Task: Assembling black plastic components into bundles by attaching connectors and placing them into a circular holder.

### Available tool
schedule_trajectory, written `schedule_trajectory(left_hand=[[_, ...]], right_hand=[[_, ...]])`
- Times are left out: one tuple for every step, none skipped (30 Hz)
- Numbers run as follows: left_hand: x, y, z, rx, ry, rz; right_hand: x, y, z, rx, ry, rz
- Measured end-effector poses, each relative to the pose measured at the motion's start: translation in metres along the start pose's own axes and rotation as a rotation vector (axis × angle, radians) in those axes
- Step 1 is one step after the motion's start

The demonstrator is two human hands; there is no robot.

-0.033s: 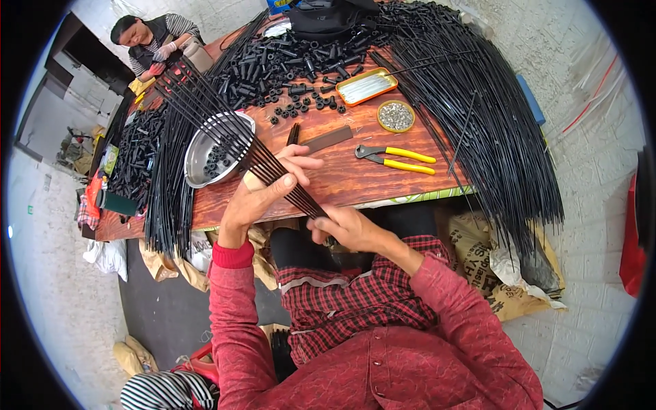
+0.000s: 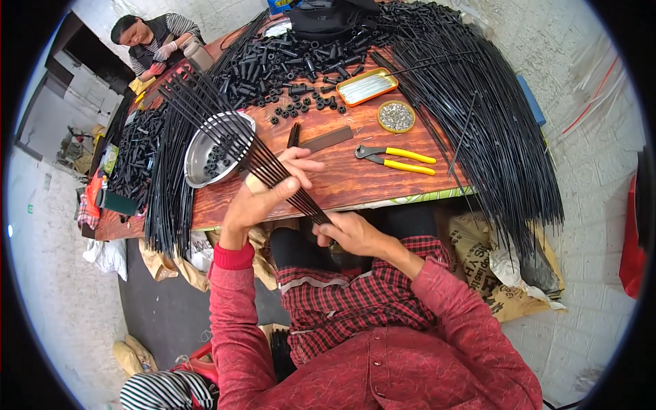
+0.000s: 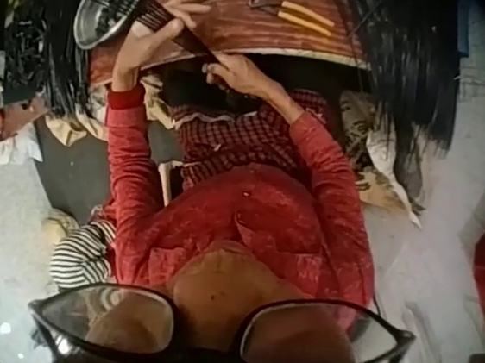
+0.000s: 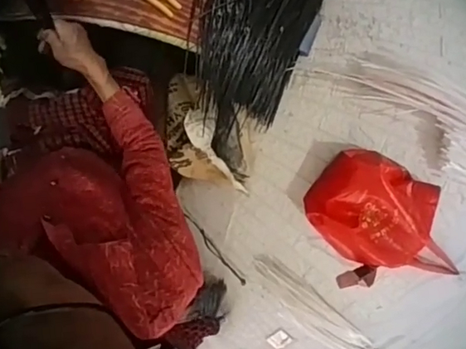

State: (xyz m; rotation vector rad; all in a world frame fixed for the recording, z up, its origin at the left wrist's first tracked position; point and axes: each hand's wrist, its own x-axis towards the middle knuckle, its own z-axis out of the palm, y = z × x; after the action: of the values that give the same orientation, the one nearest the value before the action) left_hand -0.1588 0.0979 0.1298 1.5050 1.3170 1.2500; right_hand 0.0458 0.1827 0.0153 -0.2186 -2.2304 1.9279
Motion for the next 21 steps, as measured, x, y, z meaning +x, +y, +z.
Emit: schedule_trajectory(left_hand=[[0.000, 0.002, 0.010, -0.066, -0.022, -0.100], [-0.001, -0.003, 0.016, 0.000, -0.066, -0.083], [-0.003, -0.007, 0.020, 0.260, -0.100, -0.014], [-0.005, -0.014, 0.024, 0.516, -0.139, 0.057], [-0.008, -0.027, 0.033, 0.517, -0.101, 0.106], [-0.012, -0.037, 0.040, 0.611, -0.073, 0.147], [-0.013, -0.046, 0.045, 0.651, -0.074, 0.172], [-0.013, -0.052, 0.049, 0.691, -0.074, 0.199], [-0.014, -0.056, 0.051, 0.724, -0.090, 0.191], [-0.015, -0.055, 0.052, 0.763, -0.095, 0.184], [-0.016, -0.057, 0.053, 0.792, -0.094, 0.182], [-0.017, -0.061, 0.052, 0.821, -0.093, 0.180], [-0.016, -0.062, 0.051, 0.822, -0.093, 0.179], [-0.015, -0.064, 0.051, 0.808, -0.068, 0.188], [-0.014, -0.065, 0.050, 0.795, -0.043, 0.198], [-0.011, -0.065, 0.049, 0.794, -0.044, 0.200], [-0.008, -0.064, 0.048, 0.868, -0.058, 0.206], [-0.005, -0.064, 0.046, 0.942, -0.072, 0.213], [-0.006, -0.063, 0.047, 0.993, -0.078, 0.187], [-0.007, -0.062, 0.047, 1.044, -0.084, 0.162], [-0.005, -0.064, 0.045, 1.032, -0.089, 0.164]], right_hand=[[-0.009, 0.021, 0.005, -0.024, 0.022, 0.017], [-0.014, 0.039, 0.011, -0.049, 0.041, 0.030], [-0.016, 0.054, 0.015, -0.062, 0.079, -0.034], [-0.016, 0.068, 0.017, -0.061, 0.085, -0.037], [-0.016, 0.082, 0.020, -0.129, 0.119, -0.008], [-0.016, 0.095, 0.021, -0.197, 0.154, 0.023], [-0.015, 0.110, 0.023, -0.221, 0.121, 0.113], [-0.015, 0.120, 0.023, -0.220, 0.123, 0.109], [-0.017, 0.130, 0.025, -0.236, 0.126, 0.130], [-0.019, 0.133, 0.027, -0.250, 0.128, 0.153], [-0.019, 0.135, 0.028, -0.243, 0.140, 0.188], [-0.016, 0.138, 0.029, -0.242, 0.140, 0.188], [-0.014, 0.138, 0.029, -0.254, 0.166, 0.184], [-0.011, 0.138, 0.029, -0.266, 0.192, 0.180], [-0.010, 0.144, 0.032, -0.265, 0.190, 0.181], [-0.007, 0.148, 0.033, -0.291, 0.233, 0.155], [-0.005, 0.153, 0.033, -0.317, 0.276, 0.129], [-0.004, 0.157, 0.032, -0.319, 0.277, 0.131], [-0.002, 0.149, 0.031, -0.329, 0.305, 0.125], [0.001, 0.144, 0.029, -0.339, 0.333, 0.121], [0.005, 0.145, 0.028, -0.341, 0.326, 0.120]])
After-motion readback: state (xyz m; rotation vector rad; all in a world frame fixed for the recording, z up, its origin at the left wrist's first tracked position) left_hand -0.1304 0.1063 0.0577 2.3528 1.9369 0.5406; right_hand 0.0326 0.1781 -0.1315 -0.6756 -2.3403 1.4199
